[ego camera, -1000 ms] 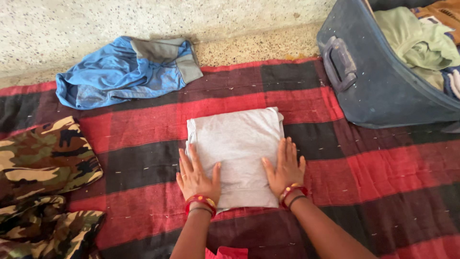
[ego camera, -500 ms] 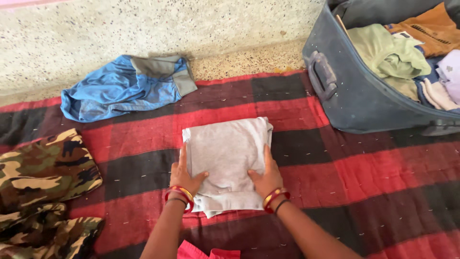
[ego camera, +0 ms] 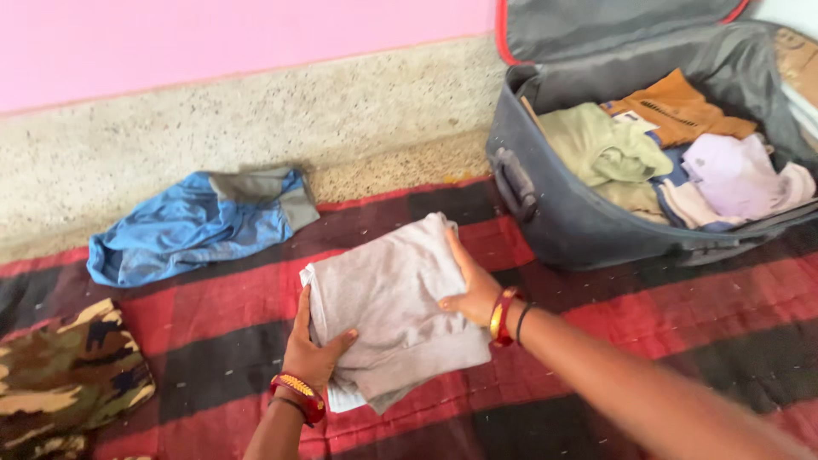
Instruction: The person folds several garments by hand on a red and black mat and places them into an open suitcase. Items handled include a mustard-colored shirt, a light green top, a grey sweatshirt, and a camouflage-patterned garment.
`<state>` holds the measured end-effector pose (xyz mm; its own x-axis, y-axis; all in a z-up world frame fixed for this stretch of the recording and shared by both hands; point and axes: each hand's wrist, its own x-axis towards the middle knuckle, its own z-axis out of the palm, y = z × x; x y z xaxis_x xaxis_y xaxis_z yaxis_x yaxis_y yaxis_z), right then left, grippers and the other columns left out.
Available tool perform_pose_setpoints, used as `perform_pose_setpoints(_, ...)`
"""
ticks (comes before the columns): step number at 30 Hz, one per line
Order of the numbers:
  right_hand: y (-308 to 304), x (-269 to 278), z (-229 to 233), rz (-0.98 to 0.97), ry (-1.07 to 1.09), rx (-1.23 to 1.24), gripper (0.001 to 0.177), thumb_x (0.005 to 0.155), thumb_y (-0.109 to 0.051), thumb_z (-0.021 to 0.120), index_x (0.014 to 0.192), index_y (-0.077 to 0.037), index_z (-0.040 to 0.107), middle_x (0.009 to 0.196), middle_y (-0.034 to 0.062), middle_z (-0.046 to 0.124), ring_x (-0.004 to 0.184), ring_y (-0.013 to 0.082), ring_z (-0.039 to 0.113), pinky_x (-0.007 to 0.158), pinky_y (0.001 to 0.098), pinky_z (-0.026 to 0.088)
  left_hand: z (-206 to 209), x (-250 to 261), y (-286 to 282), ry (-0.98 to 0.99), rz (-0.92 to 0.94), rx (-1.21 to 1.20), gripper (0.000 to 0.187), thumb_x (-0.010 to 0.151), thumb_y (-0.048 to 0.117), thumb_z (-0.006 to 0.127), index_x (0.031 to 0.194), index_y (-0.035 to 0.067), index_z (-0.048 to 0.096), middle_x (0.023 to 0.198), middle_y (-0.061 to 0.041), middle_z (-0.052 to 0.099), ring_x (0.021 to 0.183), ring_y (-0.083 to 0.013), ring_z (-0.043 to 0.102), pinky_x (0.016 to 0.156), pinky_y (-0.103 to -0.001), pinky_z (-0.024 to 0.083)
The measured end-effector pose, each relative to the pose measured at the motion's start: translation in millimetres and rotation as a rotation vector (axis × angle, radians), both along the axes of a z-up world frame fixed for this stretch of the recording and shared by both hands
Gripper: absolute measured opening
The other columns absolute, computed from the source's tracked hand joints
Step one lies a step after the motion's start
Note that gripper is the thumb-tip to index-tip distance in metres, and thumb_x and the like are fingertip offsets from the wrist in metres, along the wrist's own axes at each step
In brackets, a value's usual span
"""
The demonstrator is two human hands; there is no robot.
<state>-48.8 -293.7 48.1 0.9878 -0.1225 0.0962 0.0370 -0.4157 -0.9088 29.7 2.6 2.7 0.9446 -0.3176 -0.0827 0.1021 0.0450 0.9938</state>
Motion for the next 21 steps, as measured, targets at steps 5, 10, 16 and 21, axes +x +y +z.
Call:
perform_pose_setpoints(5, -47.5, -14.8, 86.4, 0.024, 0.082, -0.259, 0.120, 0.070, 0.005, 0.078, 0.162, -0.015, 0.005, 0.169, 0.0129, 0.022, 0.154, 0.0181, 0.027, 0.120, 0.0272, 0.024, 58.3, -8.2, -39.8, -0.256, -0.096, 0.111, 0.114, 0.069, 0.008, 0.088, 0.160, 0.008, 0.020, 0.149, -0.016, 0.051, 0.129, -0.0229, 0.056, 0.107, -0.035, 0.046)
perform_pose_setpoints(10, -84.5, -48.6, 143.6, -0.009, -0.001, -0.232, 0.118, 0.067, 0.006, 0.075, 0.162, -0.015, 0.009, 0.169, 0.0131, 0.025, 0.155, 0.0202, 0.025, 0.119, 0.0285, 0.022, 99.1, -26.3, -90.1, -0.122, -0.232, -0.060, 0.121, 0.068, 0.012, 0.085, 0.162, 0.009, 0.009, 0.153, -0.016, 0.049, 0.132, -0.0222, 0.055, 0.109, -0.034, 0.045)
perform_pose_setpoints(16, -98.0, -76.8, 148.6, -0.259, -0.081, -0.263, 0.107, 0.068, 0.009, 0.070, 0.161, -0.020, 0.025, 0.162, 0.0131, 0.040, 0.152, 0.0240, 0.036, 0.118, 0.0301, 0.030, 125.7, -29.2, -128.7, -0.395, -0.279, 0.120, 0.122, 0.069, 0.008, 0.088, 0.160, 0.005, 0.007, 0.159, -0.019, 0.039, 0.142, -0.0224, 0.044, 0.114, -0.034, 0.036)
perform_pose_setpoints(21, -129.0, -79.0, 156.0, -0.290, -0.174, -0.273, 0.106, 0.068, 0.011, 0.071, 0.159, -0.019, 0.026, 0.162, 0.0140, 0.039, 0.151, 0.0273, 0.036, 0.118, 0.0341, 0.031, 149.5, -24.3, -176.6, -0.286, -0.329, 0.124, 0.125, 0.067, 0.013, 0.086, 0.161, 0.011, 0.004, 0.159, -0.017, 0.040, 0.137, -0.0218, 0.051, 0.111, -0.033, 0.040)
